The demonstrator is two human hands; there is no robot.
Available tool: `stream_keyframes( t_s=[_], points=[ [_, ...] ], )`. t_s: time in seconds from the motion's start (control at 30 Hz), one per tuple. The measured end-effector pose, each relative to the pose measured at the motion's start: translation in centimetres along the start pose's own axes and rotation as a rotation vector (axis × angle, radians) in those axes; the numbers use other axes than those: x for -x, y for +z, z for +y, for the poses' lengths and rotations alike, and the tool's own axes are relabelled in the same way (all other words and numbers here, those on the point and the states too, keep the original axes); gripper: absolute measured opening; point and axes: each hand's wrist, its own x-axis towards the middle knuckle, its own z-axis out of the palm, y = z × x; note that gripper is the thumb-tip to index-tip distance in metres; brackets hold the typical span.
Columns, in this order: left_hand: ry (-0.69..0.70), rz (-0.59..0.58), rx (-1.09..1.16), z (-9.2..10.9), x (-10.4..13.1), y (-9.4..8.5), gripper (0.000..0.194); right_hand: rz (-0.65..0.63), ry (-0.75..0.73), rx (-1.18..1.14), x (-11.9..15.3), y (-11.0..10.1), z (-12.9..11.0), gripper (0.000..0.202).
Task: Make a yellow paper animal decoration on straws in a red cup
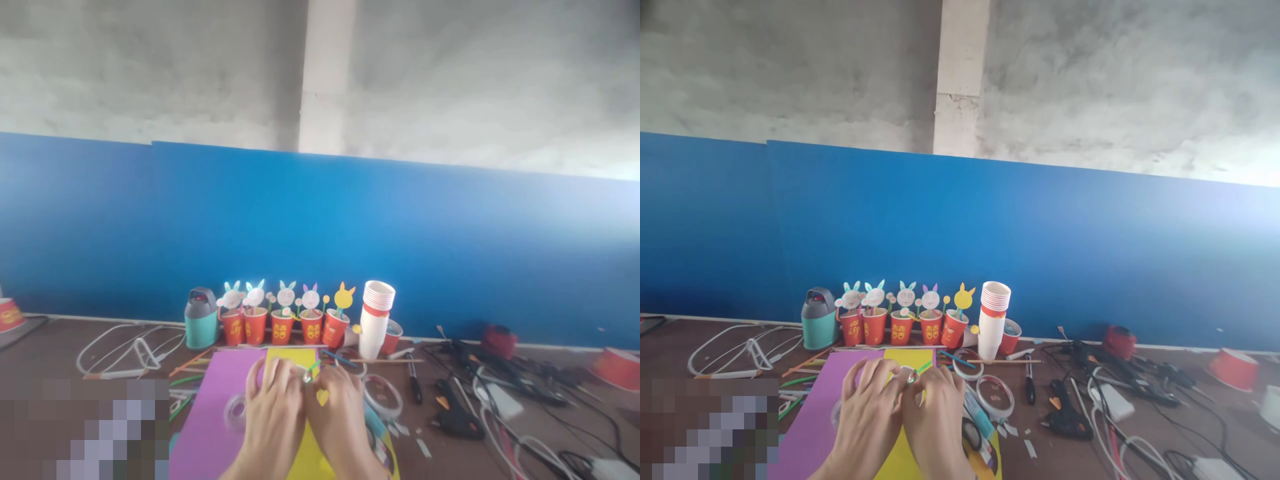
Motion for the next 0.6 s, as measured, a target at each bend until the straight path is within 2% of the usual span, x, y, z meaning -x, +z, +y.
stream_keyframes(
  t_s=[0.13, 0.3, 0.47, 0.6],
  points=[
    [-0.007, -0.04, 0.057, -0.1, -0.2, -0.6, 0.024, 0.073, -0.004, -0.025, 0.0, 0.2, 0.0, 0.021],
    [-0.091, -0.152, 0.237, -1.1, -1.2, -0.7, 0.016, 0.055, -0.024, -0.077, -0.9, -0.8, 1.0, 0.023],
    [-0.309, -0.283, 0.533, -1.5, -2.0, -0.3, 0.009, 0.041, 0.034, -0.171, -2.6, -2.1, 2.9, 0.014],
    [-0.514, -0.448, 0.85, -1.3, -2.6, -0.6, 0.007, -0.013, 0.13, -0.291, -3.6, -3.1, 3.9, 0.014]
  ],
)
